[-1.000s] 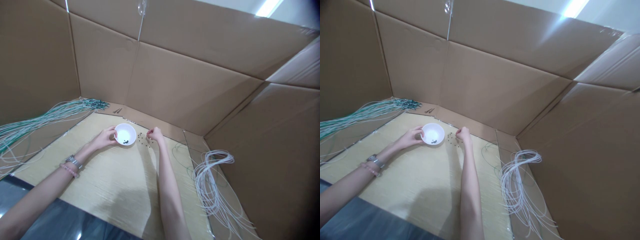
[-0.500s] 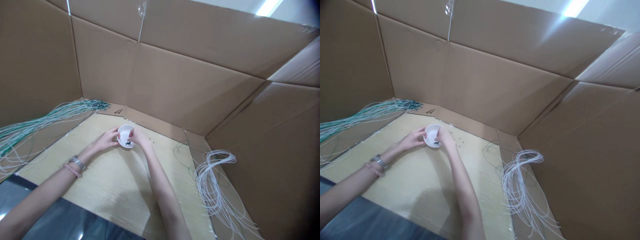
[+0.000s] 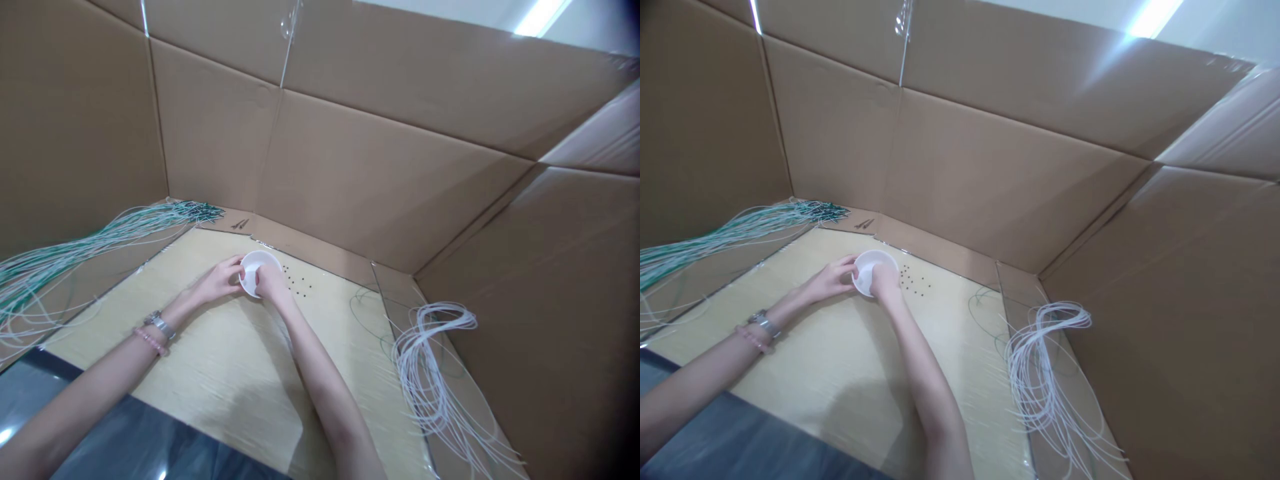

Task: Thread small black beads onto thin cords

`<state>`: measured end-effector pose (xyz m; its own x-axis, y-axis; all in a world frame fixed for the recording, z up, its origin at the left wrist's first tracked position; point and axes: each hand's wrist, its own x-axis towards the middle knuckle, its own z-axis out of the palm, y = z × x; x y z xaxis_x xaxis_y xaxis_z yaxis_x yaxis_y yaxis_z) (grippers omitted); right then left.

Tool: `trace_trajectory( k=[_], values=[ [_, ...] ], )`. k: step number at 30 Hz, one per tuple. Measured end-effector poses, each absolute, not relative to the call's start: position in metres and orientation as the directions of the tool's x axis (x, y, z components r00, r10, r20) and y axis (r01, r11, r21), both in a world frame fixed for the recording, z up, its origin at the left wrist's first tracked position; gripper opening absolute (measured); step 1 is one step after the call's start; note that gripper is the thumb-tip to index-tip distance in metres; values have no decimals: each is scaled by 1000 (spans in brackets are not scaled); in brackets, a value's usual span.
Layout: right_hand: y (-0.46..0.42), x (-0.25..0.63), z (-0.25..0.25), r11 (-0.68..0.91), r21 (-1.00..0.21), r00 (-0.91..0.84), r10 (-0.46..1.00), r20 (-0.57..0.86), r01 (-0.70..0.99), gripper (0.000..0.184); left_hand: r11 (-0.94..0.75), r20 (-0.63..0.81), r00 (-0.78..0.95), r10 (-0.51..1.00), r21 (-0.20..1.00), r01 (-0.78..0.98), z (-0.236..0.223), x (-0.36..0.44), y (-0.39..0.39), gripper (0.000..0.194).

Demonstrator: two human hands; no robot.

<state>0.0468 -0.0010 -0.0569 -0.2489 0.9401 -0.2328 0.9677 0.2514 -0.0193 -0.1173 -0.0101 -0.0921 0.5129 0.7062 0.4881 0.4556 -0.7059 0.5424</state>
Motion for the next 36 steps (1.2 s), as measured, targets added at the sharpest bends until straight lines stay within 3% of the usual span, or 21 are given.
trace_trajectory(
  k=[13, 25, 31, 36],
  values=[
    [4, 49, -61, 331, -25, -331, 932, -146, 943, 31, -692, 481, 501, 720, 549, 468, -93, -119, -8, 13],
    [15, 66, -65, 365, -203, -392, 913, -113, 909, 31, -683, 467, 501, 729, 540, 491, -92, -119, -9, 14],
    [25, 96, -41, 331, -300, -364, 929, -61, 895, 30, -679, 464, 498, 732, 545, 492, -94, -121, -7, 14],
    [33, 144, -30, 194, -310, -225, 972, -67, 931, 30, -669, 467, 480, 743, 544, 506, -95, -125, -5, 12]
  ],
)
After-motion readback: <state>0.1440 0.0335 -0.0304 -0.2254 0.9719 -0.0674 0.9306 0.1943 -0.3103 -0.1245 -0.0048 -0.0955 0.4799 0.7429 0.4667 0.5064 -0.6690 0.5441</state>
